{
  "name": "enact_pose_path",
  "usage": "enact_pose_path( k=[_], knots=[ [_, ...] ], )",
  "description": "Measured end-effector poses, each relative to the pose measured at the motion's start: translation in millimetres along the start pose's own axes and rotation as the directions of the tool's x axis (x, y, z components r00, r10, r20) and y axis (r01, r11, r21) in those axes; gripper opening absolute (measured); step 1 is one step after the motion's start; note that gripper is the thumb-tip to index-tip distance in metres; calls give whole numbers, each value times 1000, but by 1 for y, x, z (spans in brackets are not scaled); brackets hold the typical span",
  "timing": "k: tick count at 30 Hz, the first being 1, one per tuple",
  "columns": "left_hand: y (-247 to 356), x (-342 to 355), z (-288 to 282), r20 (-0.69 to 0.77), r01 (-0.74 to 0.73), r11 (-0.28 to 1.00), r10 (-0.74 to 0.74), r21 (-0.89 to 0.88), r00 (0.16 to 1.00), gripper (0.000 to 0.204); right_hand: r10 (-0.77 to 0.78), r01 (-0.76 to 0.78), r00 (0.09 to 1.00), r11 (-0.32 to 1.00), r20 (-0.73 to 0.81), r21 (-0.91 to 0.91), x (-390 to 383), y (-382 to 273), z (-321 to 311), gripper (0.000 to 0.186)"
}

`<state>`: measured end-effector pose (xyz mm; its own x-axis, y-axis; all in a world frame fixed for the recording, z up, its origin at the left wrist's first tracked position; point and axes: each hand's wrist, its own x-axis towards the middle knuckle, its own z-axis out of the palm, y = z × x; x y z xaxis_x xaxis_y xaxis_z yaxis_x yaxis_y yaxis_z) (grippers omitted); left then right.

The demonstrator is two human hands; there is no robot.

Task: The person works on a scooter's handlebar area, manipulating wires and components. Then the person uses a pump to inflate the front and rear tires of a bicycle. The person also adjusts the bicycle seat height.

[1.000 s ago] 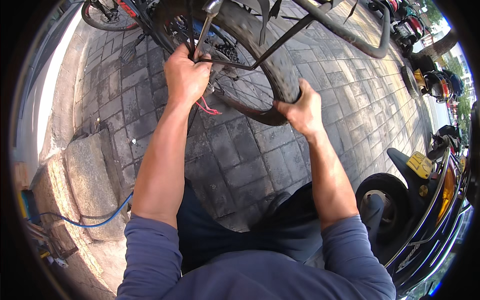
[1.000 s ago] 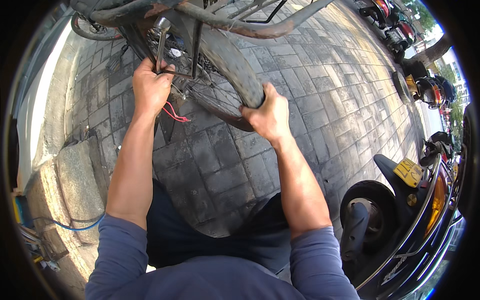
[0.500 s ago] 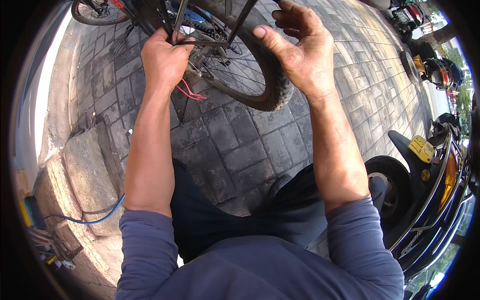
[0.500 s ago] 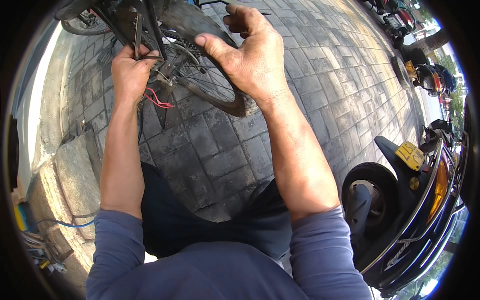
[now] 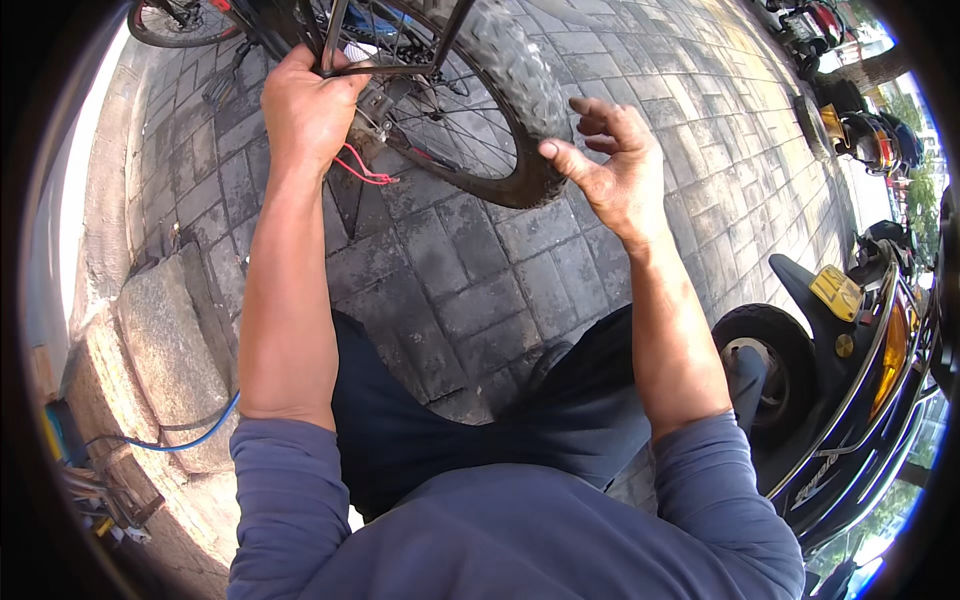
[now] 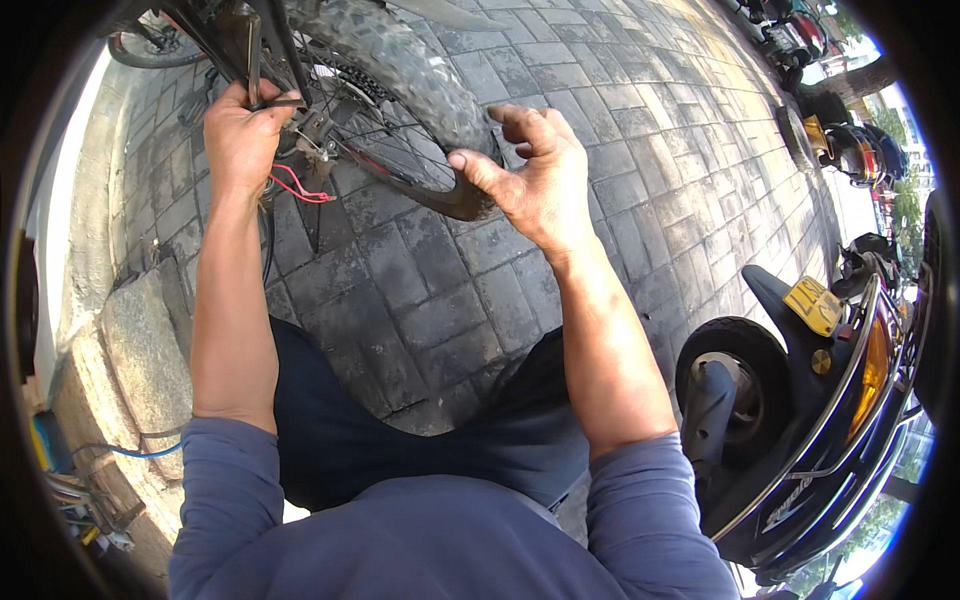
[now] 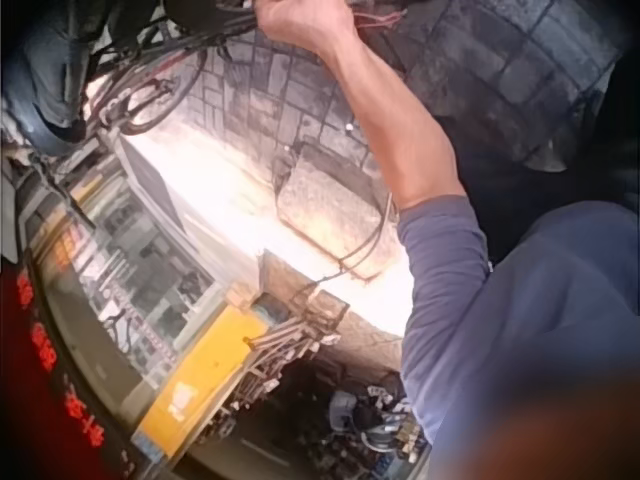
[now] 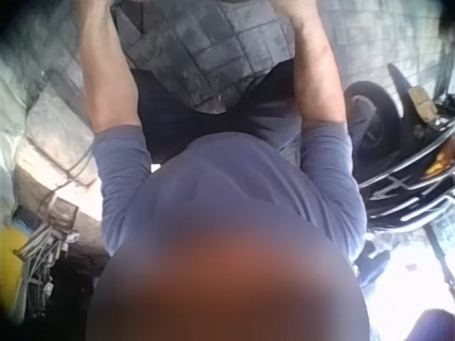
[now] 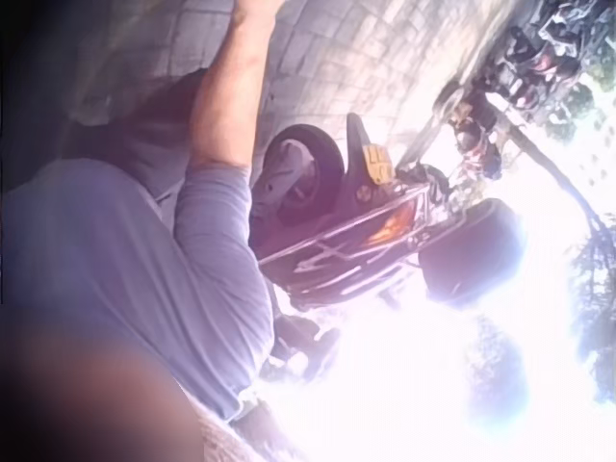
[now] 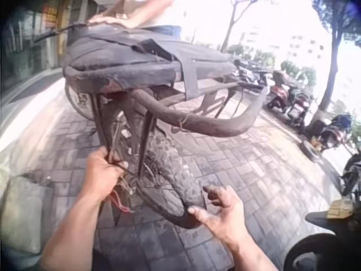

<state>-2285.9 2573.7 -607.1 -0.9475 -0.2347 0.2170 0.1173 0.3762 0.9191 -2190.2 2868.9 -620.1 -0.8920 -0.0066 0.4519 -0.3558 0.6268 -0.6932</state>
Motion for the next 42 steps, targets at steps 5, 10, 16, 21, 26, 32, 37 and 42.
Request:
enact_pose_path(
  k=[5,10,16,21,26,32,37,42],
  knots=[
    [-2,-8,4,45,-13,997,17,-77,999,12,526,-533,835,846,159,0,-28,4,31,59],
    [0,-9,1,45,-28,999,27,24,999,14,105,-111,993,986,-56,-122,12,-21,29,66],
    [3,-10,3,45,-18,998,21,-67,999,13,176,-169,981,981,77,-91,0,-20,12,102],
    [4,-8,4,43,-14,999,16,-44,999,13,364,-367,924,930,112,0,-34,19,23,56],
    [5,-8,0,44,18,1000,-18,2,999,14,-51,49,996,998,-69,-35,48,-19,29,64],
    [0,-11,6,38,-48,999,48,-11,998,14,117,-137,987,972,112,189,29,-12,9,77],
    [-7,-11,12,46,-15,996,19,-84,999,19,549,-620,754,410,362,670,-15,63,6,49],
    [0,-21,14,-12,-92,989,91,-113,996,17,377,-671,707,625,598,400,20,117,20,22]
  ],
)
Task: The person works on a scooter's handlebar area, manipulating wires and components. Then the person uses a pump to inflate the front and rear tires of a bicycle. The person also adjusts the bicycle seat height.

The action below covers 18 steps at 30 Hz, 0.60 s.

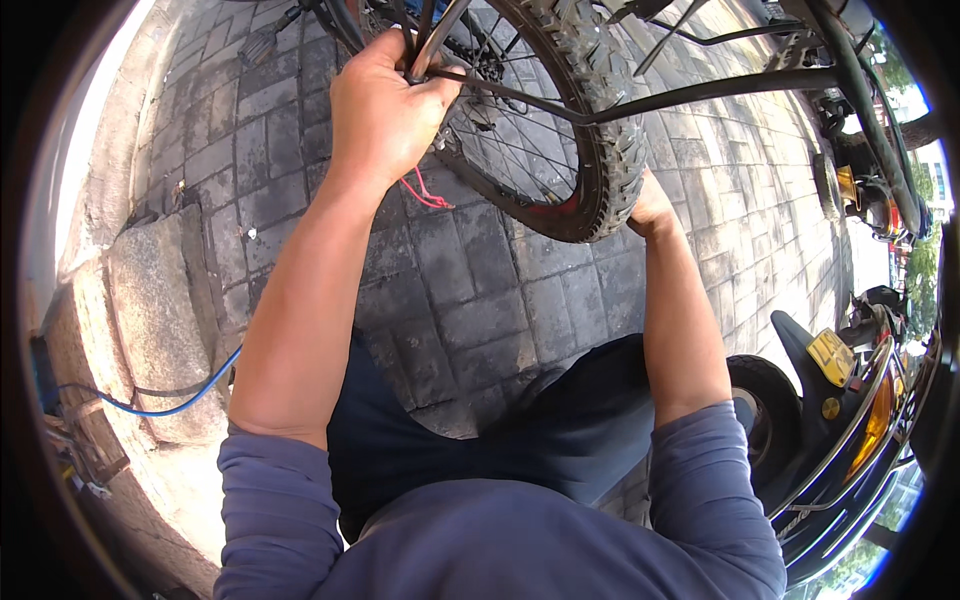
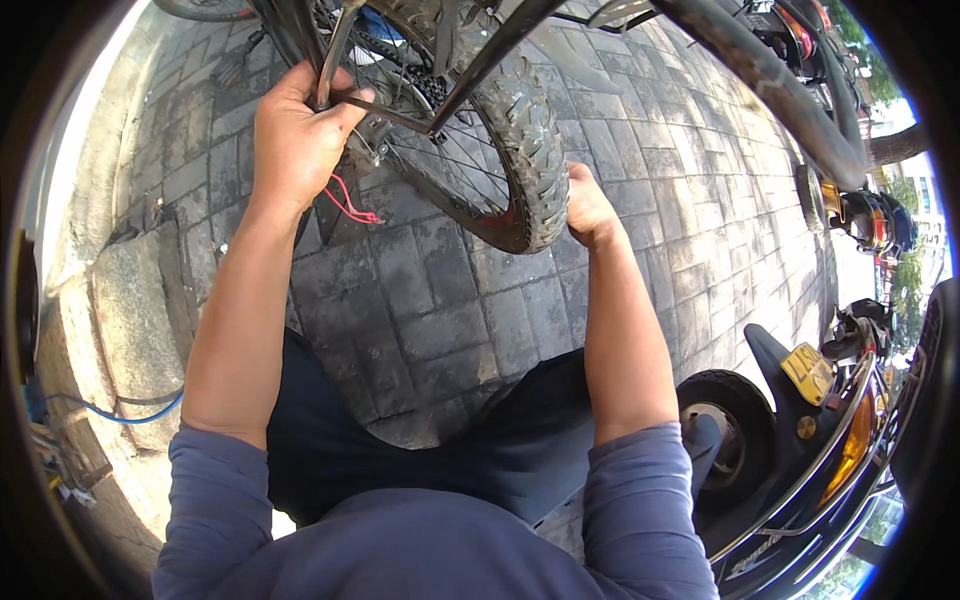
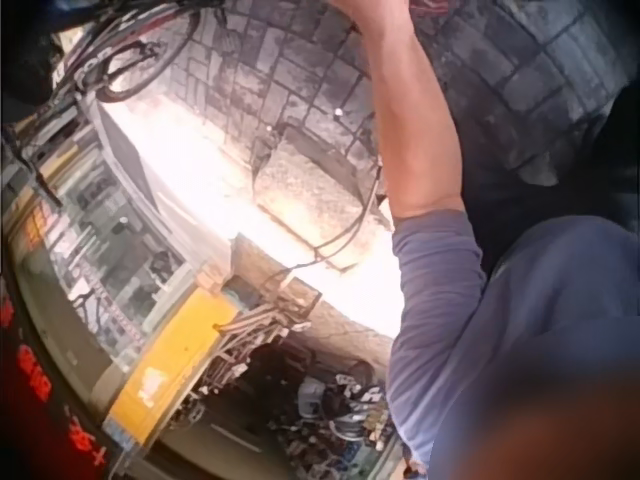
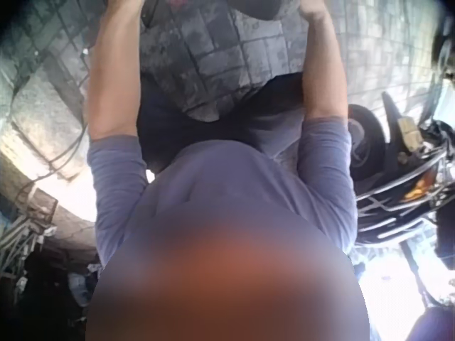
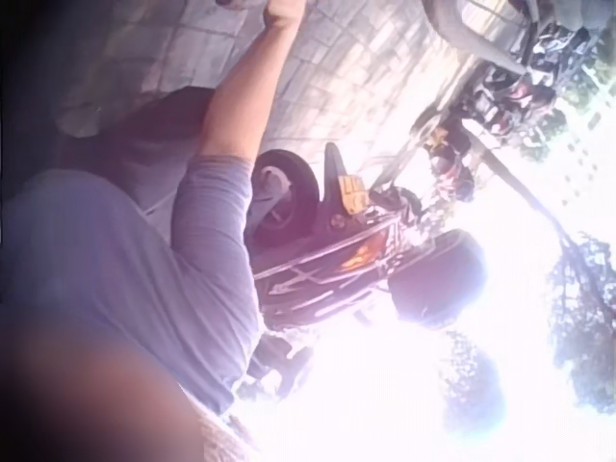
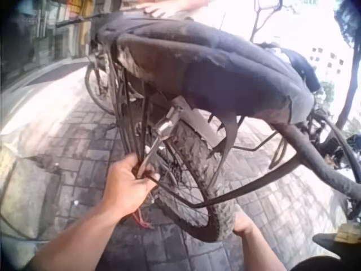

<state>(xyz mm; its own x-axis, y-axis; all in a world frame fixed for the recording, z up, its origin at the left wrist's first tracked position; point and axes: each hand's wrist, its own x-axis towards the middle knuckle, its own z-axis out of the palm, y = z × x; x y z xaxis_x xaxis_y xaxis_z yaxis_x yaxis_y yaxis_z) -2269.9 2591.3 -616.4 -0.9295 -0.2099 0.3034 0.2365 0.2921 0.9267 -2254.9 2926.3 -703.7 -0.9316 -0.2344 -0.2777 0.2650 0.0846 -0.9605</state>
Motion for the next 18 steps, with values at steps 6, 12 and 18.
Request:
enact_pose_path(
  k=[6,12,18],
  knots=[
    [7,-24,-3,-109,-62,989,77,135,991,33,307,-351,854,936,419,30,51,28,2,18],
    [1,-104,13,176,322,928,-290,-189,941,11,230,-137,916,950,329,-282,55,34,10,21],
    [-42,-159,63,372,774,610,-687,-170,624,29,358,-404,867,912,347,67,55,40,12,18]
  ],
)
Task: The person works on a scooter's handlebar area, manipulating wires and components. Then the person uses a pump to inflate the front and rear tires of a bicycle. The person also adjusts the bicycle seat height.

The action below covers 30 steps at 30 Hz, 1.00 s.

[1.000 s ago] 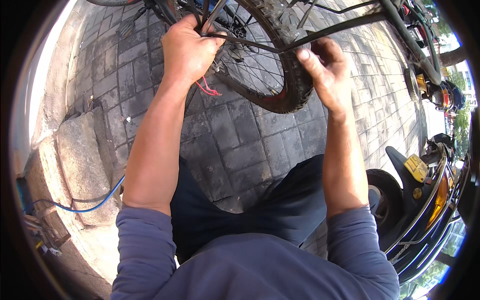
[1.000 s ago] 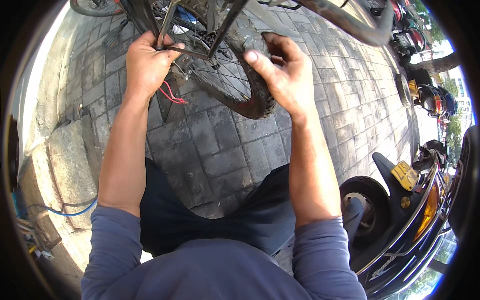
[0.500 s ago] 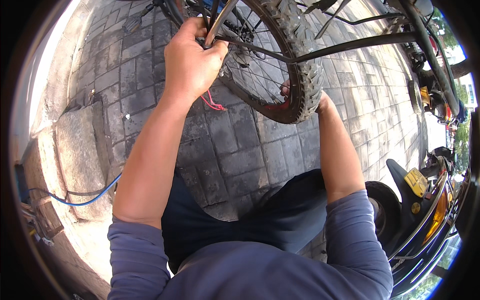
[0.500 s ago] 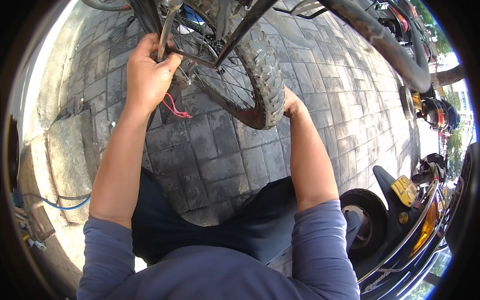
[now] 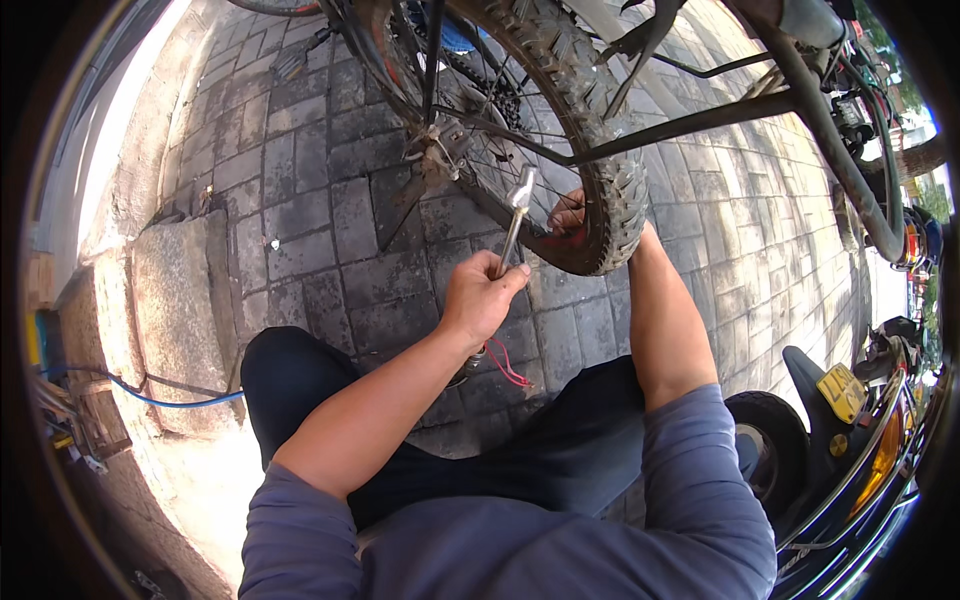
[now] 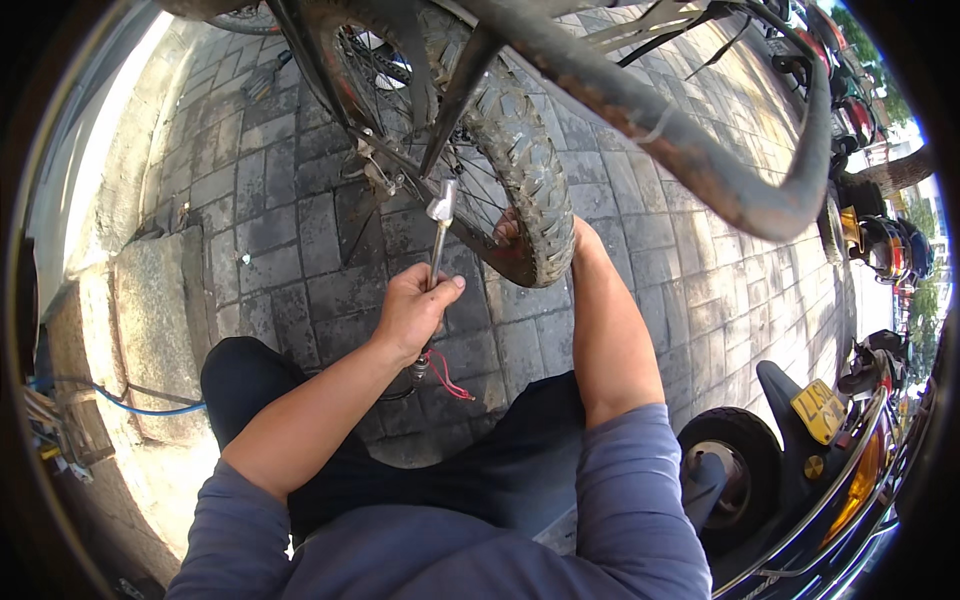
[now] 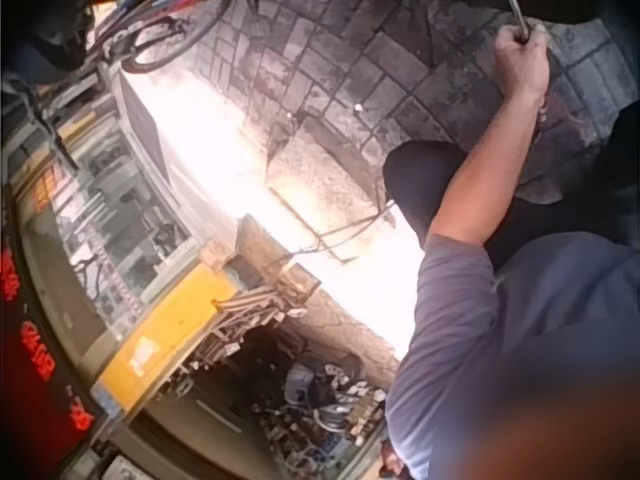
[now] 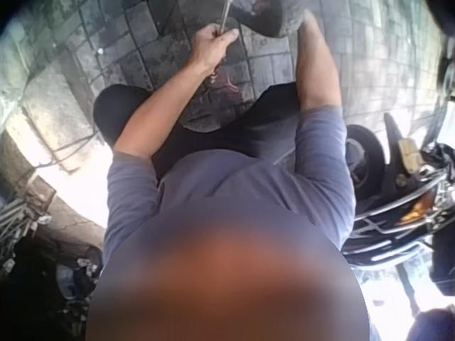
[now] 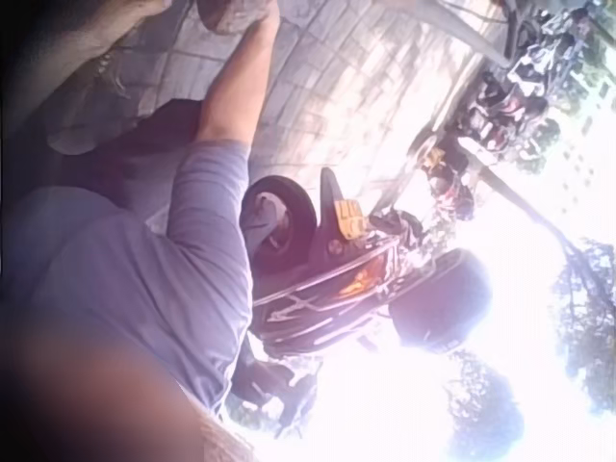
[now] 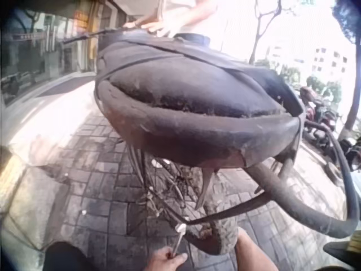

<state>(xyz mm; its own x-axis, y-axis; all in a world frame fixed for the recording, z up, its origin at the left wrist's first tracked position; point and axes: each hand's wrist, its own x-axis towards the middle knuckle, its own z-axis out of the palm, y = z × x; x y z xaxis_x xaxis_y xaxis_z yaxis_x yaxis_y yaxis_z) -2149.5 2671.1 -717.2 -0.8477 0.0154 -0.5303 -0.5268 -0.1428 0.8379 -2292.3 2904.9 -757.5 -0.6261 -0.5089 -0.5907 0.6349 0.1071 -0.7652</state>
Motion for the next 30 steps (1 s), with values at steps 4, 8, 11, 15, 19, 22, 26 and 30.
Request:
enact_pose_path(
  k=[4,8,11,15,19,22,26,30],
  knots=[
    [-31,1,16,65,66,998,-66,10,996,33,-132,133,991,991,-32,14,1,1,1,18],
    [-39,3,19,75,182,982,-178,-44,981,32,-276,285,958,940,72,-190,-6,0,3,26],
    [-40,4,20,89,273,958,-266,-83,960,32,-78,98,993,959,-85,267,-6,3,4,25],
    [-43,4,18,131,329,944,-324,-13,937,29,-97,93,995,985,17,146,-1,9,-3,27],
    [-45,6,20,121,290,957,-285,-27,951,30,-20,23,1000,899,-12,438,-1,17,-9,28],
    [-46,11,22,69,221,975,-222,21,973,34,-91,40,987,936,131,350,1,15,-11,29],
    [-47,16,23,26,163,985,-165,60,986,42,-39,-10,993,913,113,407,0,10,-8,26],
    [-50,15,22,1,169,979,-170,113,985,43,-62,52,993,994,97,99,-2,8,-5,17]
  ],
)
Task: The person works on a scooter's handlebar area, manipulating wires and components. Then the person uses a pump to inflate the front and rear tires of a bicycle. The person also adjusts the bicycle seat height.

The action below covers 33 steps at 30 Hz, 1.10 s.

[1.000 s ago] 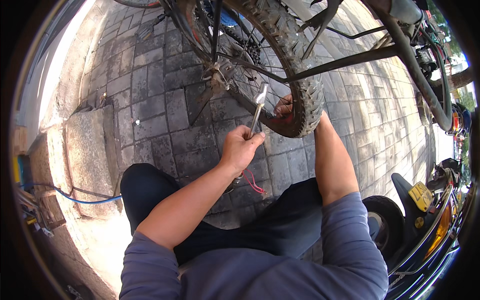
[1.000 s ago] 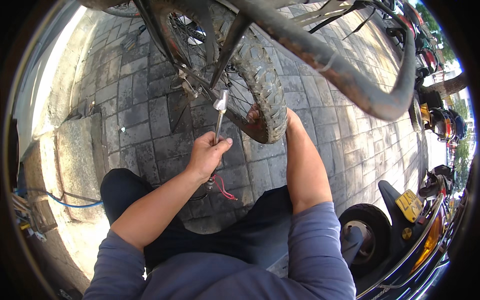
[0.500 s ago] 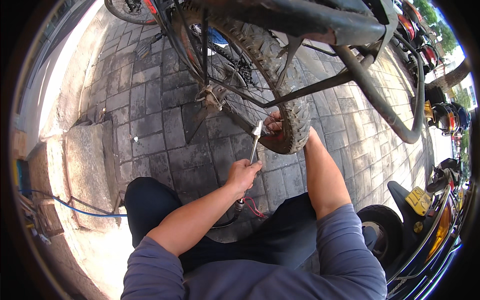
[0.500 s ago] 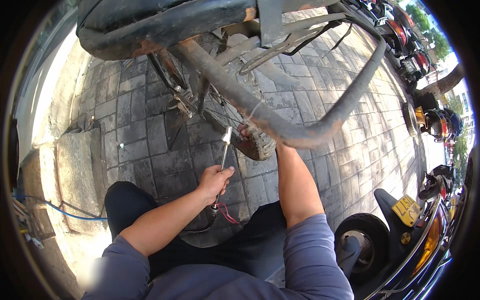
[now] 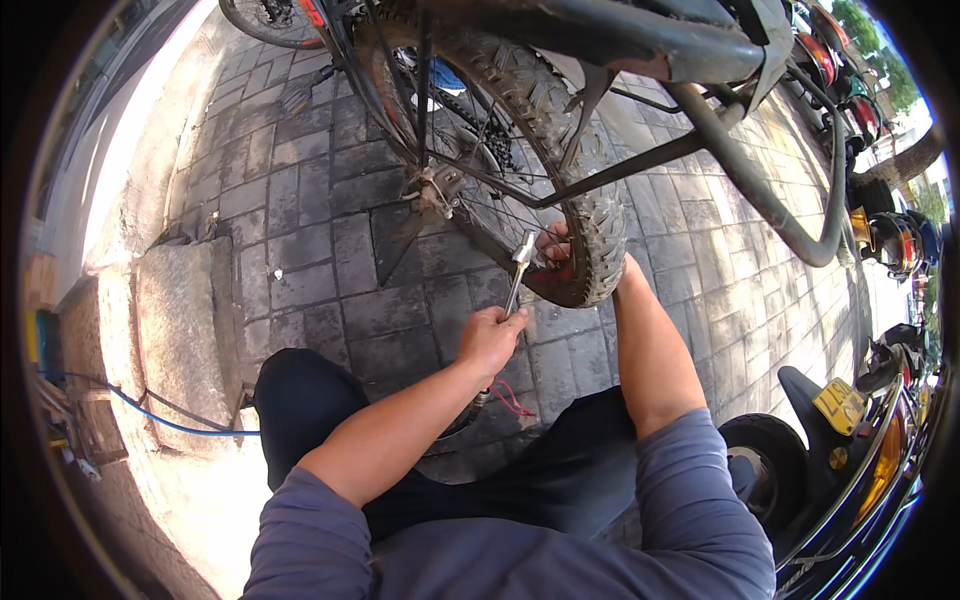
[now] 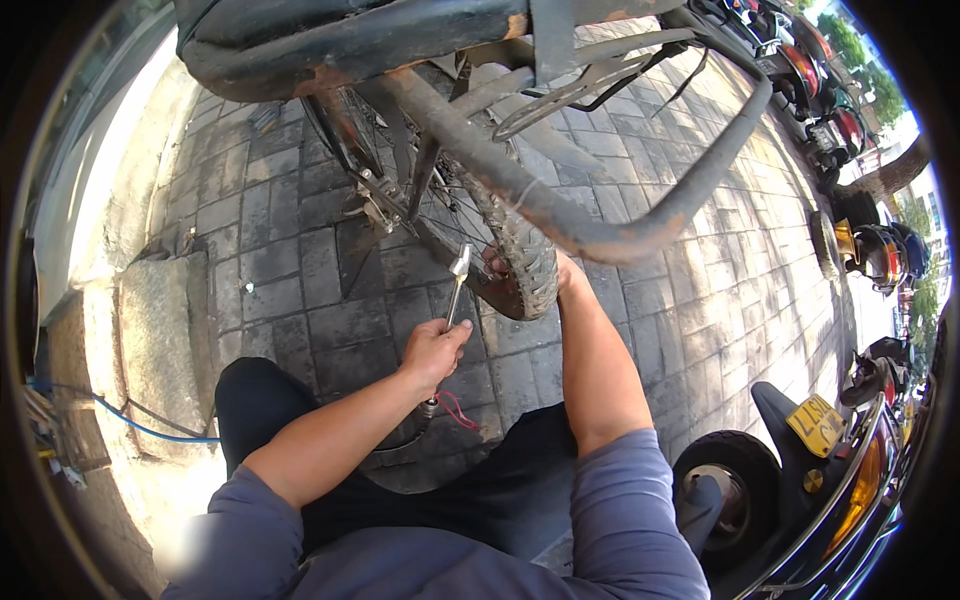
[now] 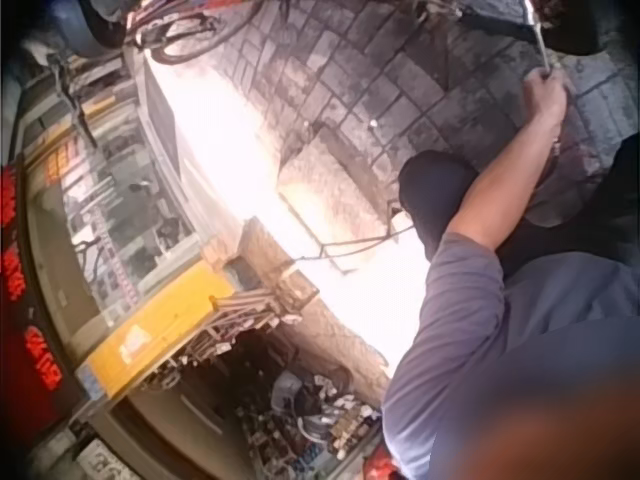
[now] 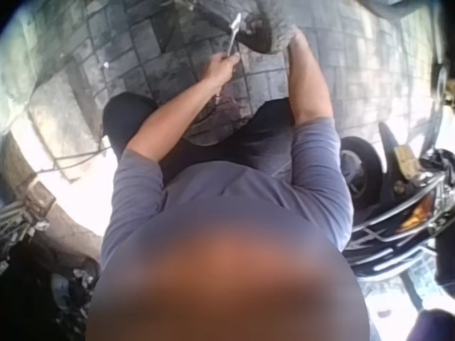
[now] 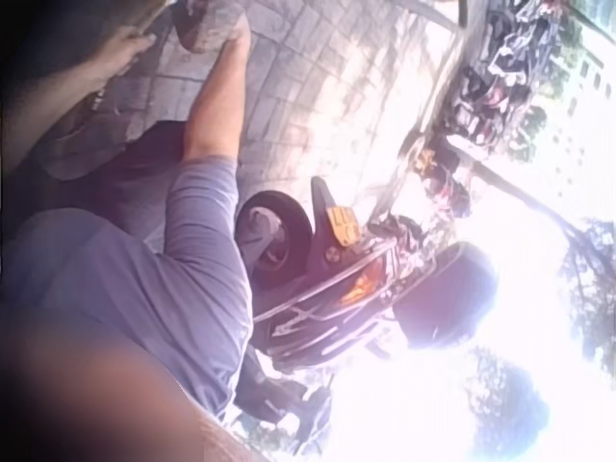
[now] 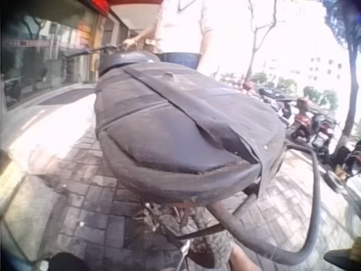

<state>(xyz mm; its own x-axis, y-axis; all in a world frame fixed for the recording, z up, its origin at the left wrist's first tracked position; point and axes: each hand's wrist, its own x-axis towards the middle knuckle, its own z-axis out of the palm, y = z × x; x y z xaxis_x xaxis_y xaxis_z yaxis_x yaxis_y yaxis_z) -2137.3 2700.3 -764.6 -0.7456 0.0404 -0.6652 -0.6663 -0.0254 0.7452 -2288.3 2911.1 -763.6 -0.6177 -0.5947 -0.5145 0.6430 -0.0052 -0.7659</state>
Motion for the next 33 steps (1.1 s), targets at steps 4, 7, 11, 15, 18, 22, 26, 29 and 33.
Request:
enact_pose_path(
  k=[4,7,11,15,18,22,26,29,33],
  knots=[
    [-2,-1,2,15,-37,999,37,2,999,40,-32,34,999,995,-15,95,6,4,-2,15],
    [0,-2,3,47,-30,999,31,-25,998,33,13,-13,1000,1000,19,-3,7,6,-12,20],
    [6,-6,3,71,14,996,-8,-89,997,32,90,-101,995,943,48,318,12,13,-17,32],
    [12,-10,2,80,35,997,-30,-62,996,31,-23,29,998,993,-56,117,15,15,-17,28],
    [13,-10,3,82,40,998,-36,-51,996,31,-85,84,996,950,-7,301,14,14,-14,26],
    [13,-10,4,74,26,995,-18,-100,997,36,-174,153,982,963,-79,-221,14,2,-6,63],
    [12,-9,6,69,31,992,-23,-126,997,34,-224,207,974,932,-24,-298,-1,-17,8,63],
    [11,-8,6,73,33,992,-24,-124,997,34,-210,185,977,901,-22,-391,-20,-24,17,64],
    [9,-5,7,78,14,994,-5,-111,997,35,-255,250,967,942,10,-225,-23,-25,18,64]
  ],
)
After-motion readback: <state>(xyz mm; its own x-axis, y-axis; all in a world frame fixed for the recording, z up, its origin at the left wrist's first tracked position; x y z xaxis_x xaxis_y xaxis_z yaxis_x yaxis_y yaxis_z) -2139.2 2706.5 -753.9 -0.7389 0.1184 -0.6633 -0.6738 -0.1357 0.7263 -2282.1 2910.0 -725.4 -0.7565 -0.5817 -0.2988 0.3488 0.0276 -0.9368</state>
